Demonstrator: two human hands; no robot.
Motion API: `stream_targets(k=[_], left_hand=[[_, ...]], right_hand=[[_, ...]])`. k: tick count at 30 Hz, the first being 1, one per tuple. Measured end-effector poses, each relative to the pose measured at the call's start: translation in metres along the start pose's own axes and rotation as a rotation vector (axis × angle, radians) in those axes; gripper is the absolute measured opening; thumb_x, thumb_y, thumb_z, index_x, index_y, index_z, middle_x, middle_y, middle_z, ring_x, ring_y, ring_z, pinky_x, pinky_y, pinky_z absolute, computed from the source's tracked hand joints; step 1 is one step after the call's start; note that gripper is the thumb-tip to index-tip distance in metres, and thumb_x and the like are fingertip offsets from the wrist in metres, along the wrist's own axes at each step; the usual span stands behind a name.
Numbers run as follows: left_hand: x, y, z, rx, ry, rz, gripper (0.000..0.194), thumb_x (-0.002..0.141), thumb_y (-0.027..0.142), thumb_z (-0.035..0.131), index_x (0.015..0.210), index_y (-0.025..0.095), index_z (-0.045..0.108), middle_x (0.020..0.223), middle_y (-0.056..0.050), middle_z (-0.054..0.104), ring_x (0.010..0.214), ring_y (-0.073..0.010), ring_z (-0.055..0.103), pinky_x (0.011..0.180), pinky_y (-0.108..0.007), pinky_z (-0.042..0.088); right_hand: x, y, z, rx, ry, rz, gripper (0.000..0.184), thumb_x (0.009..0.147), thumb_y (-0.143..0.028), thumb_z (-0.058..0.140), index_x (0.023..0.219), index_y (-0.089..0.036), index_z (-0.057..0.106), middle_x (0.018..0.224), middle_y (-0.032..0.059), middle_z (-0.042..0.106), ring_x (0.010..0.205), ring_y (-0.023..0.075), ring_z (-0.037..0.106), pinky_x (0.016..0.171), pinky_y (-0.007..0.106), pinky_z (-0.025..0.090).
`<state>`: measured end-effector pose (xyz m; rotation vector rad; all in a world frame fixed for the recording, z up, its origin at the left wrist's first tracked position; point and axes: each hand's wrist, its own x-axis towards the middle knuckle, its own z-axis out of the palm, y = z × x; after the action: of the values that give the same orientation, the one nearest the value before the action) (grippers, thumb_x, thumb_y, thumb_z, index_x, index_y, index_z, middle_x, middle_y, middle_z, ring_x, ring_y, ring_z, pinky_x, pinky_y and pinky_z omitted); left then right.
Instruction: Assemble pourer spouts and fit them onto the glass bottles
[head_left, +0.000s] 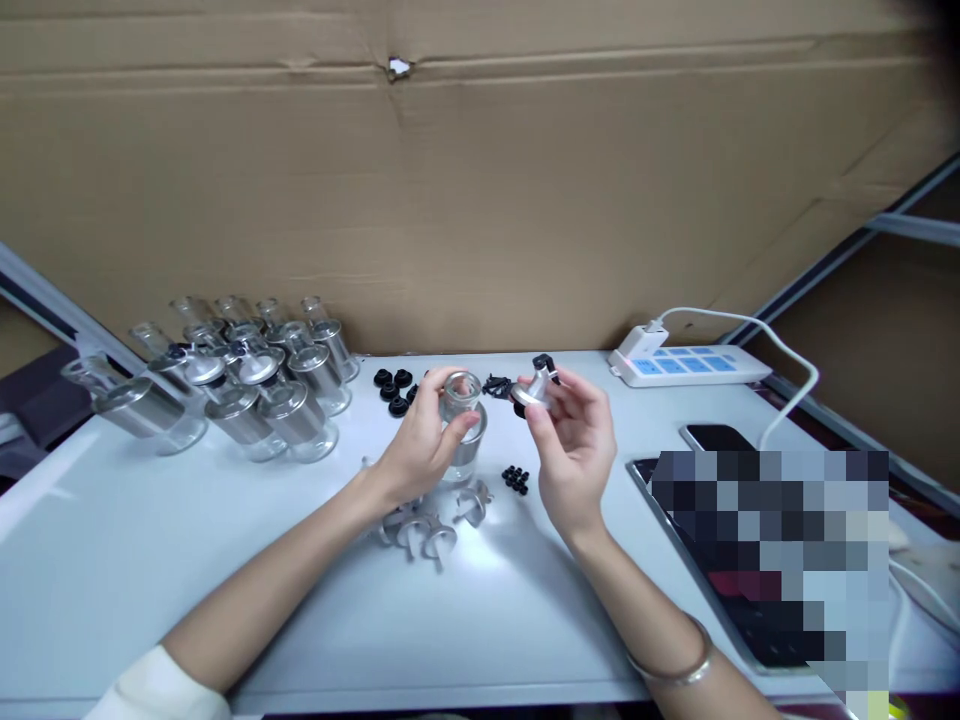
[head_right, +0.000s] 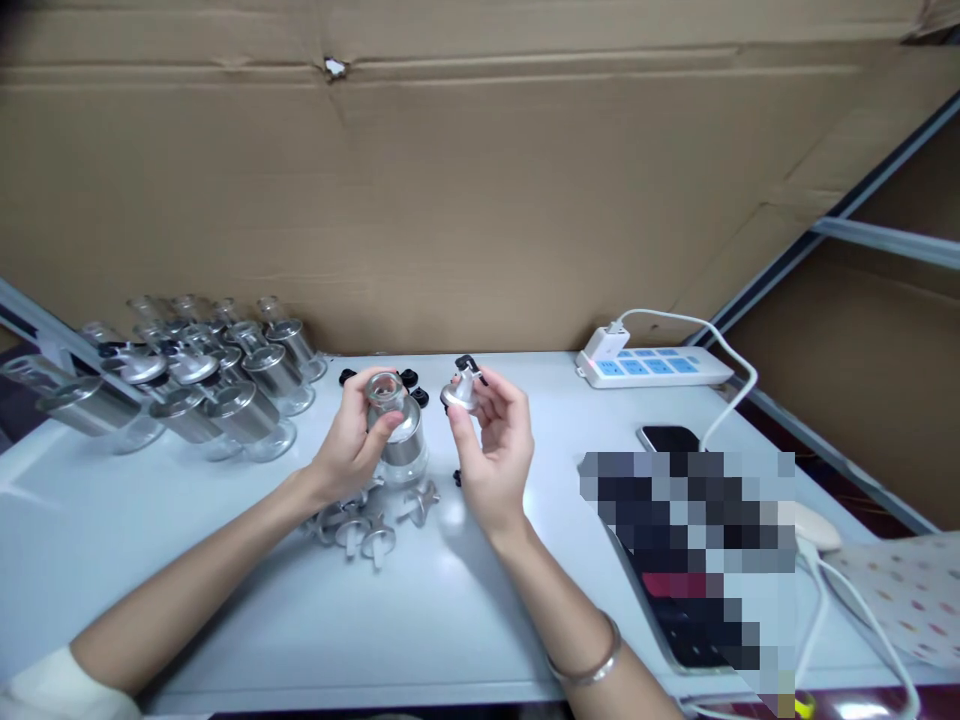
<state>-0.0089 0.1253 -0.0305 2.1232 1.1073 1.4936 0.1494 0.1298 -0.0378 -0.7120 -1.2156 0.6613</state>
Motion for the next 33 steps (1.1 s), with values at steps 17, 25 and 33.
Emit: stream_targets(k=[17,25,33], left_hand=[[-0.004,-0.004,0.001,-0.075,-0.125,-0.078,0.034,0.092,0.038,0.048,0.117,0.021,0.033,0.109,-0.01,0.052,0.096,-0.021,0.055,0.085,-0.037,0.046],[-0.006,-0.003,0.002,-0.097,-0.147,-0.076,0.03,0.091,0.03,0.049,0.115,0.021,0.033,0.107,-0.009,0.052,0.097,-0.0215,0.055,0.086,-0.038,0.046],[-0.004,-0.003,0.0,-0.121,-0.236,-0.138,0.033,0.091,0.034,0.048,0.115,0.021,0.03,0.11,-0.011,0.052,0.1,-0.0231,0.055,0.086,-0.039,0.045]], right_hand=[[-0.007,-0.005,0.0,-0.081,-0.09,-0.058,0.041,0.084,-0.023,0.066,0.122,-0.03,0.053,0.115,0.0071,0.061,0.107,0.0237,0.064,0.092,0.044,0.052],[-0.01,-0.006,-0.002,-0.137,-0.145,-0.141,0.046,0.081,-0.023,0.069,0.123,-0.035,0.053,0.115,0.004,0.063,0.103,0.0228,0.065,0.088,0.042,0.053],[0.016,-0.012,0.009,0.128,-0.216,0.106,0.027,0.088,-0.037,0.061,0.112,-0.028,0.051,0.105,0.0043,0.073,0.104,0.021,0.067,0.089,0.04,0.052]])
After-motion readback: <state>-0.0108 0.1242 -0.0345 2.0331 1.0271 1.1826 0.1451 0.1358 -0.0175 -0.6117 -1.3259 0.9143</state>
